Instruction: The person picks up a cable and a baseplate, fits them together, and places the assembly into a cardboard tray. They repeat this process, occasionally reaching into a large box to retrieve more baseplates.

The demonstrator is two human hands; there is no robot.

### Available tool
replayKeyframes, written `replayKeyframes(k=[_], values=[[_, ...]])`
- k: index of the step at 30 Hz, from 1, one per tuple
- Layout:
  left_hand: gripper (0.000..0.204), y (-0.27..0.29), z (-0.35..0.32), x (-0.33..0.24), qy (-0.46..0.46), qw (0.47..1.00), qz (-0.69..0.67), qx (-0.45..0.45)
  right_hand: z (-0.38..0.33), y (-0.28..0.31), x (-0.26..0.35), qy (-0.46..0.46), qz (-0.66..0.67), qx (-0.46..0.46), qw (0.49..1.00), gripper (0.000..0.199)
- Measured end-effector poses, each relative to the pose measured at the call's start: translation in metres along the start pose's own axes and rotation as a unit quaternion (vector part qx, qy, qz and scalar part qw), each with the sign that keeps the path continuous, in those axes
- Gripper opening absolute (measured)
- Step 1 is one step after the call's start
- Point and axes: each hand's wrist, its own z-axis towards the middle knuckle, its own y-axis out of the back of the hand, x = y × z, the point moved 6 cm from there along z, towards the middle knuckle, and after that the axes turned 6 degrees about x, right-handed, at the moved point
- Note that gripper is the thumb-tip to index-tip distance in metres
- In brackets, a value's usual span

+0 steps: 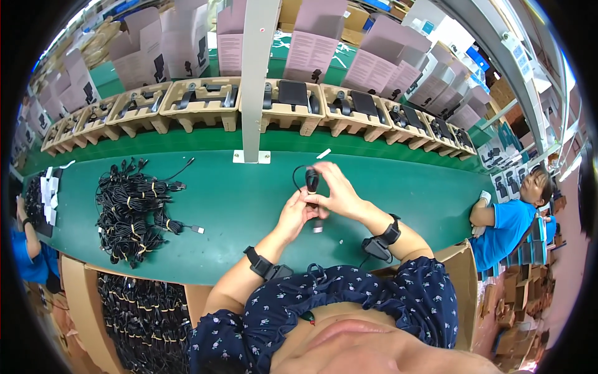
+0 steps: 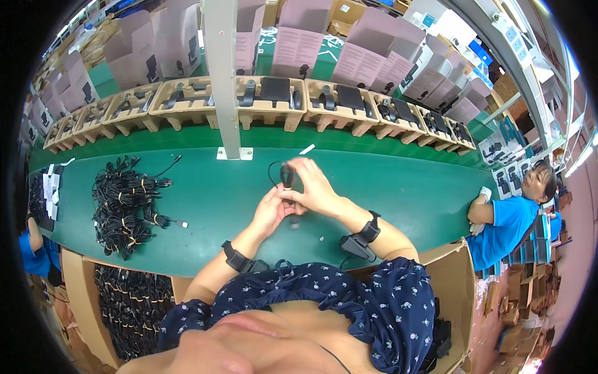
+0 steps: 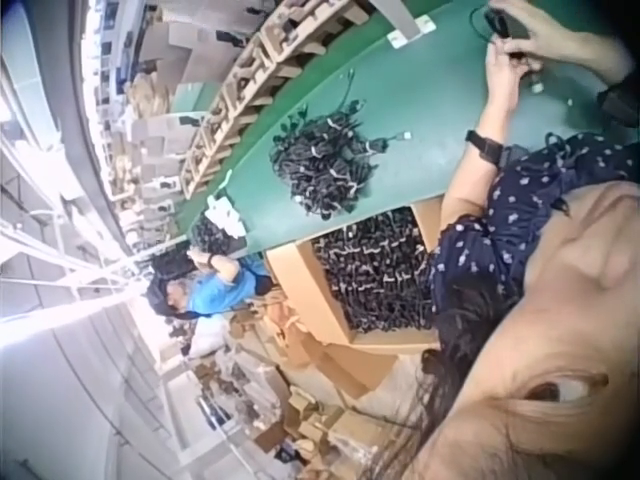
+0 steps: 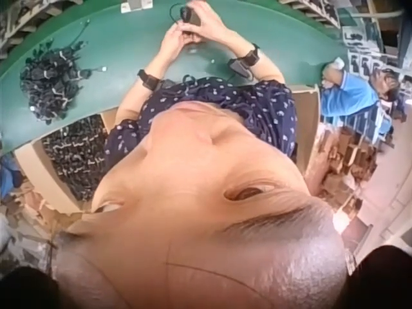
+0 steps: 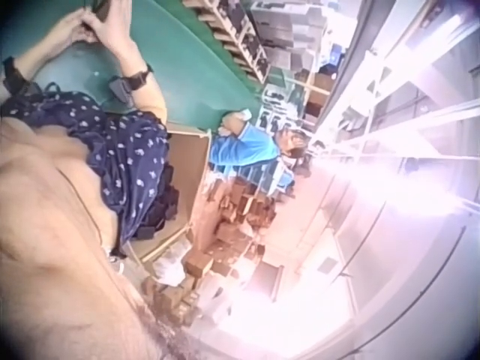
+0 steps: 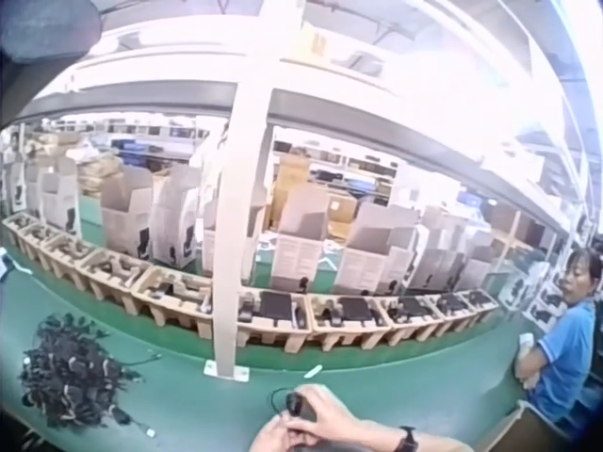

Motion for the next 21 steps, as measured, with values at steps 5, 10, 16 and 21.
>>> replayKeyframes(k=[5, 10, 16, 21], values=[[0.029, 0.014, 0.0, 0.007, 0.044, 0.999, -0.001, 0.02, -0.002, 0.009, 0.029, 0.133, -0.191, -0.002, 0.973, 0.074], [0.031, 0.022, 0.002, 0.017, 0.112, 0.975, 0.19, 0.003, -0.016, -0.008, 0.024, 0.16, -0.3, 0.089, 0.936, 0.067], [0.031, 0.025, 0.003, 0.02, 0.123, 0.967, 0.219, 0.034, -0.022, -0.027, 0.003, 0.048, -0.231, 0.193, 0.952, 0.052], [0.036, 0.029, 0.006, -0.006, -0.026, 0.979, 0.181, -0.093, 0.01, 0.036, -0.03, 0.023, -0.272, -0.027, 0.962, 0.023]])
